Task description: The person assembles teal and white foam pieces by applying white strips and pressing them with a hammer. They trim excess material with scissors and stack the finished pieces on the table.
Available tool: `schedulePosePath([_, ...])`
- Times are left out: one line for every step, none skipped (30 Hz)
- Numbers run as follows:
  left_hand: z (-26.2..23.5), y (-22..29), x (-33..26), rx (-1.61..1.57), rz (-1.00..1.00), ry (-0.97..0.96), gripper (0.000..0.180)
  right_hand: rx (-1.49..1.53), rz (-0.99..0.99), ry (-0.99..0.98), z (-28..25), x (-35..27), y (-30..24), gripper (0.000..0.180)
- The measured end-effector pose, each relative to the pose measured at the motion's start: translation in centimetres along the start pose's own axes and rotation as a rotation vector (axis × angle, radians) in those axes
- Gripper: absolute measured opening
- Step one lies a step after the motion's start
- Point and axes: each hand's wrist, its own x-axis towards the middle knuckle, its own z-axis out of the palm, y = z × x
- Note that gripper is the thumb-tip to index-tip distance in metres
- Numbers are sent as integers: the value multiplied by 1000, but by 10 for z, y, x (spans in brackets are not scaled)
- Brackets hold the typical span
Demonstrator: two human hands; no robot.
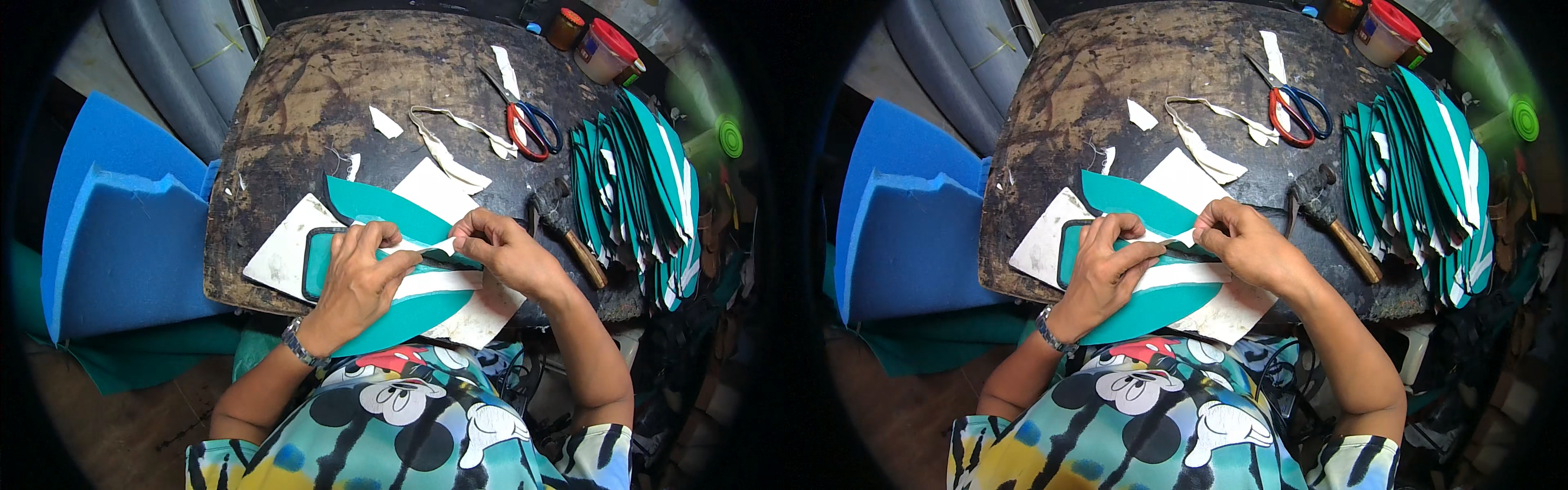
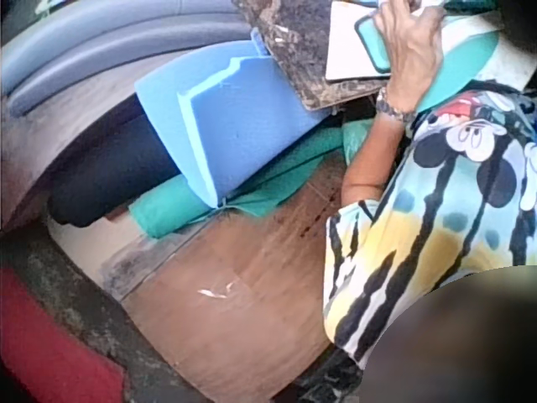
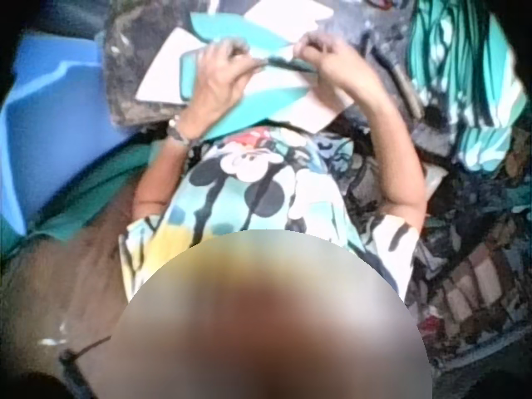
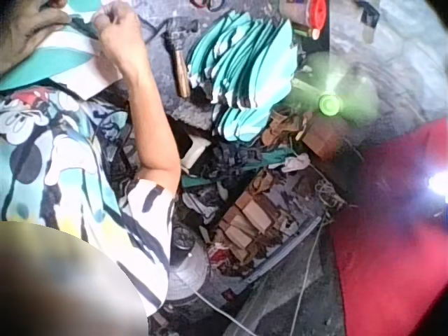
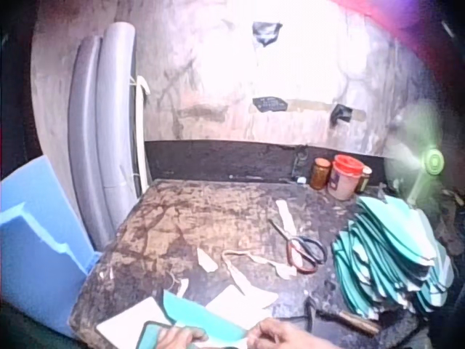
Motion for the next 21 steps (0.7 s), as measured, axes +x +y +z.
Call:
schedulePosePath([1,-1,-1,0,11,-9,19,-8,0,-1,0,1,0,22])
schedulePosePath([4,-1,-1,26,-12,-16,16,-11,2,-3,0,1,1,22])
schedulePosePath([6,0,-2,51,-30,-32,13,-37,-31,7,1,1,1,21])
schedulePosePath([9,1,-3,74,-46,-30,11,-56,-60,15,1,1,1,21])
schedulePosePath([11,3,-2,142,-26,-54,8,-72,-82,21,2,0,2,21])
schedulePosePath([12,5,-2,207,-4,-60,7,-103,-78,31,2,0,2,20])
schedulePosePath([10,7,-1,275,18,-90,7,-133,-68,39,2,-1,3,20])
schedulePosePath([5,9,-1,127,15,-110,9,-162,-83,39,3,-2,4,20])
schedulePosePath([-5,8,-2,-11,17,-141,12,-128,-66,40,3,-3,4,19])
schedulePosePath([-18,5,-1,-150,41,-173,16,-131,-65,39,3,-4,4,18])
schedulePosePath([-34,0,0,-314,116,-233,18,-132,-102,37,3,-4,4,18])
schedulePosePath([-41,-2,3,-397,80,-264,19,-136,-146,38,3,-3,4,17])
schedulePosePath([-45,-4,6,-511,107,-231,20,-77,-125,6,3,-3,4,12])
schedulePosePath([-45,-2,7,-651,164,-165,21,-87,-162,-4,2,-3,3,11])
schedulePosePath([-39,3,6,-412,140,-79,20,-105,-177,-19,2,-3,3,11])
schedulePosePath([-26,9,7,-368,44,-54,20,-147,-148,-23,2,-3,2,10])
schedulePosePath([-8,17,8,-337,4,29,21,-180,-181,-29,1,-4,2,9])
schedulePosePath([5,21,9,-305,-30,122,22,-131,-166,-50,2,-5,2,8])
schedulePosePath([15,21,10,-214,-15,117,25,-88,-164,-58,1,-6,1,7])
schedulePosePath([20,20,10,-198,-24,113,24,-43,-163,-65,0,-6,1,7])
schedulePosePath([24,17,11,-181,-31,109,23,-73,-221,-58,-1,-7,2,6])
